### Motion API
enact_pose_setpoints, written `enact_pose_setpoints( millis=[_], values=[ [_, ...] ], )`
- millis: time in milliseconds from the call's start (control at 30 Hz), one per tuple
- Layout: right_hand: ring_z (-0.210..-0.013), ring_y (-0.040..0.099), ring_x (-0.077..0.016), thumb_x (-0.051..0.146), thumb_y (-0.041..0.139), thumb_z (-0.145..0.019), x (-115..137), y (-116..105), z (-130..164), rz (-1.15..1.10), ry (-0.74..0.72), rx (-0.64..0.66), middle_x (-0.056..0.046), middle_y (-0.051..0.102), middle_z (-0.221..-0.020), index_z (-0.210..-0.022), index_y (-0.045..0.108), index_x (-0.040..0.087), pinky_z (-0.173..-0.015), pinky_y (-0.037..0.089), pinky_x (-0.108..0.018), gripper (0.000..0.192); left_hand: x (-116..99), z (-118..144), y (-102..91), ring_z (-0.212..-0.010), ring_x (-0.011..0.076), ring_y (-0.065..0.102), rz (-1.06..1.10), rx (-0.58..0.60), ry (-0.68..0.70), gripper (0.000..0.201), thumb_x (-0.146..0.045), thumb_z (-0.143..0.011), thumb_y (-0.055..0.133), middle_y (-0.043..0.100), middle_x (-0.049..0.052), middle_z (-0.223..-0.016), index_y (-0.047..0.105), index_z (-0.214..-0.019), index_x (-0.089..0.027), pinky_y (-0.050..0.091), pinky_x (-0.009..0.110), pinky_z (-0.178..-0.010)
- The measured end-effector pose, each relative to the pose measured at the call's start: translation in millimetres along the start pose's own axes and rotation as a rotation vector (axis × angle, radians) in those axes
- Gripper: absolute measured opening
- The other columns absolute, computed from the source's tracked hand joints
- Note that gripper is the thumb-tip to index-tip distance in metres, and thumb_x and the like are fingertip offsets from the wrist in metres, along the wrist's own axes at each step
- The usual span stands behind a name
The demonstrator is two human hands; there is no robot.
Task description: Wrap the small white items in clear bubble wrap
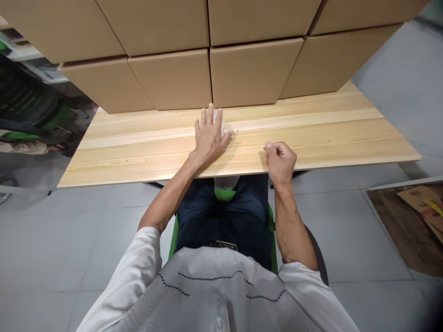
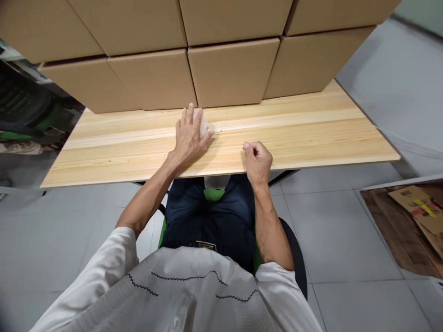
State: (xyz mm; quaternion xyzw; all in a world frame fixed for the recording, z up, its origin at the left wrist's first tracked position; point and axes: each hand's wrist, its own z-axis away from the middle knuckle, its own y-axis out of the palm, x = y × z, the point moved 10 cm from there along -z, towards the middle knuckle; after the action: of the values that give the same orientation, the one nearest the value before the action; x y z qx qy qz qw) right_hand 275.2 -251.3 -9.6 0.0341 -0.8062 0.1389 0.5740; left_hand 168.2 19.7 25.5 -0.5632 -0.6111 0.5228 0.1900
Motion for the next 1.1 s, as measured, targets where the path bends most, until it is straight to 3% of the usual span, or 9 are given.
enact_pose_setpoints(
  millis=[133,300,533,633,800,1100],
  values=[
    [-0.070,0.059,-0.0174,0.045,0.070,-0.100,-4,6,2,0.007,0.006,0.046,0.004,0.062,-0.072,-0.086,0.074,0.025,-0.069,0.050,-0.032,0.024,-6,2,14.9,-0.190,0.0483,0.005,-0.104,0.079,-0.014,0.091,-0.053,-0.109,0.063,0.020,0.019,-0.203,0.036,-0.190,-0.022,0.021,0.082,-0.146],
    [-0.066,0.059,-0.0167,0.046,0.069,-0.100,-5,6,5,-0.003,0.005,0.060,0.006,0.063,-0.070,-0.087,0.074,0.025,-0.070,0.049,-0.034,0.026,16,-4,9.7,-0.191,0.0438,0.004,-0.139,0.085,0.014,0.091,-0.033,-0.102,0.062,0.023,0.017,-0.202,0.039,-0.188,-0.018,0.033,0.072,-0.146],
    [-0.071,0.065,-0.0190,0.048,0.065,-0.098,1,4,9,0.069,-0.035,0.071,0.002,0.071,-0.076,-0.091,0.079,0.025,-0.074,0.052,-0.036,0.028,52,-17,4.2,-0.190,0.0394,0.019,-0.145,0.062,0.034,0.091,-0.028,-0.096,0.062,0.030,0.026,-0.198,0.045,-0.183,-0.007,0.016,0.071,-0.153],
    [-0.072,0.068,-0.0201,0.049,0.066,-0.097,3,2,10,0.089,-0.050,0.066,0.001,0.073,-0.077,-0.093,0.081,0.024,-0.075,0.052,-0.037,0.029,51,-16,4.8,-0.190,0.0366,0.018,-0.117,0.054,0.047,0.090,-0.029,-0.098,0.061,0.032,0.023,-0.198,0.044,-0.183,-0.009,0.018,0.070,-0.153],
    [-0.071,0.068,-0.0213,0.048,0.067,-0.096,4,1,12,0.109,-0.051,0.063,0.002,0.072,-0.073,-0.093,0.082,0.024,-0.074,0.054,-0.037,0.029,44,-10,4.2,-0.192,0.0345,0.006,-0.118,0.073,-0.030,0.091,-0.030,-0.099,0.059,0.029,0.018,-0.200,0.040,-0.186,-0.012,0.036,0.069,-0.148],
    [-0.072,0.069,-0.0227,0.051,0.065,-0.096,3,1,11,0.134,-0.064,0.057,0.001,0.073,-0.074,-0.094,0.082,0.024,-0.077,0.055,-0.039,0.032,46,-9,4.5,-0.191,0.0394,0.013,-0.132,0.084,-0.010,0.092,-0.026,-0.096,0.060,0.027,0.023,-0.200,0.039,-0.185,-0.008,0.028,0.072,-0.150]
  ],
)
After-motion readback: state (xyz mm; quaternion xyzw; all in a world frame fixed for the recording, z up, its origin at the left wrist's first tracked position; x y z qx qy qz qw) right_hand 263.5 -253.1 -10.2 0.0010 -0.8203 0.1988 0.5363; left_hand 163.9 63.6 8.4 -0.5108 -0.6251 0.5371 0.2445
